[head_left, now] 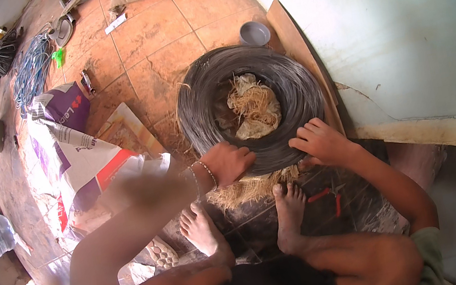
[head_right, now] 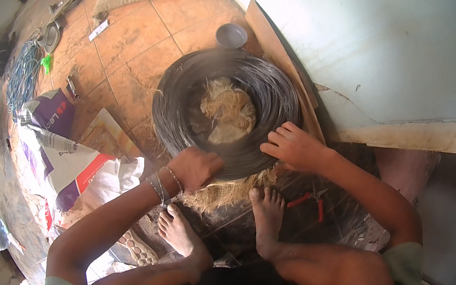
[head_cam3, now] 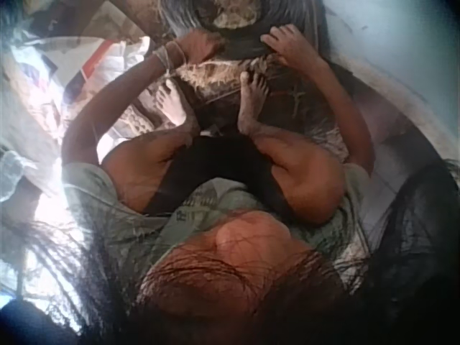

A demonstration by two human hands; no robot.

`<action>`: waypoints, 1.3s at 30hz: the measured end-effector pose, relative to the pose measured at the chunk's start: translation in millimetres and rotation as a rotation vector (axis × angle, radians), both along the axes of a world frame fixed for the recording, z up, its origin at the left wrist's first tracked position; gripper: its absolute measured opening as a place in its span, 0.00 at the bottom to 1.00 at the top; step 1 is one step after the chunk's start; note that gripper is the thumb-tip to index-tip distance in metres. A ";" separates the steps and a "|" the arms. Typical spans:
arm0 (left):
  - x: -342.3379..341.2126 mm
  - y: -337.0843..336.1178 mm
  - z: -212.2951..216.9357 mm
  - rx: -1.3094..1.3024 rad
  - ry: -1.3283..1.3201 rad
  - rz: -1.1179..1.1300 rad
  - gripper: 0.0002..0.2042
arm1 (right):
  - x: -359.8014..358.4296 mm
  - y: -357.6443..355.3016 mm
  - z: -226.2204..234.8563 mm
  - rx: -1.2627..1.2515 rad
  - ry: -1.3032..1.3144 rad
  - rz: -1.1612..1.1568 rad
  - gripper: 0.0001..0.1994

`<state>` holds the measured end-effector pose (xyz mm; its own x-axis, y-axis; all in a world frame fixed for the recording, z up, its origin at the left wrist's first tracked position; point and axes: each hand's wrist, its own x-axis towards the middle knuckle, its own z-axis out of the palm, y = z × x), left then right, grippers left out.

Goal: The person holds a bundle of thin metal wires by hand and cuts the ends with a pair of pliers while sitting on the floor.

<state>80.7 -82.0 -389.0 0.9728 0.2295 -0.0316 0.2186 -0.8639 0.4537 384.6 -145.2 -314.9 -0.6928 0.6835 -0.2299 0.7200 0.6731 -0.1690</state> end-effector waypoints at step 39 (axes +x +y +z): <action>13.3 -5.9 1.5 0.200 -0.074 0.102 0.12 | -1.2 -0.1 -6.7 -0.001 0.095 -0.065 0.26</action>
<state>94.0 -87.9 -387.6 0.9422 0.3213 0.0954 0.2817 -0.9135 0.2936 383.4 -145.2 -321.6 -0.6660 0.7272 -0.1662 0.7426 0.6256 -0.2391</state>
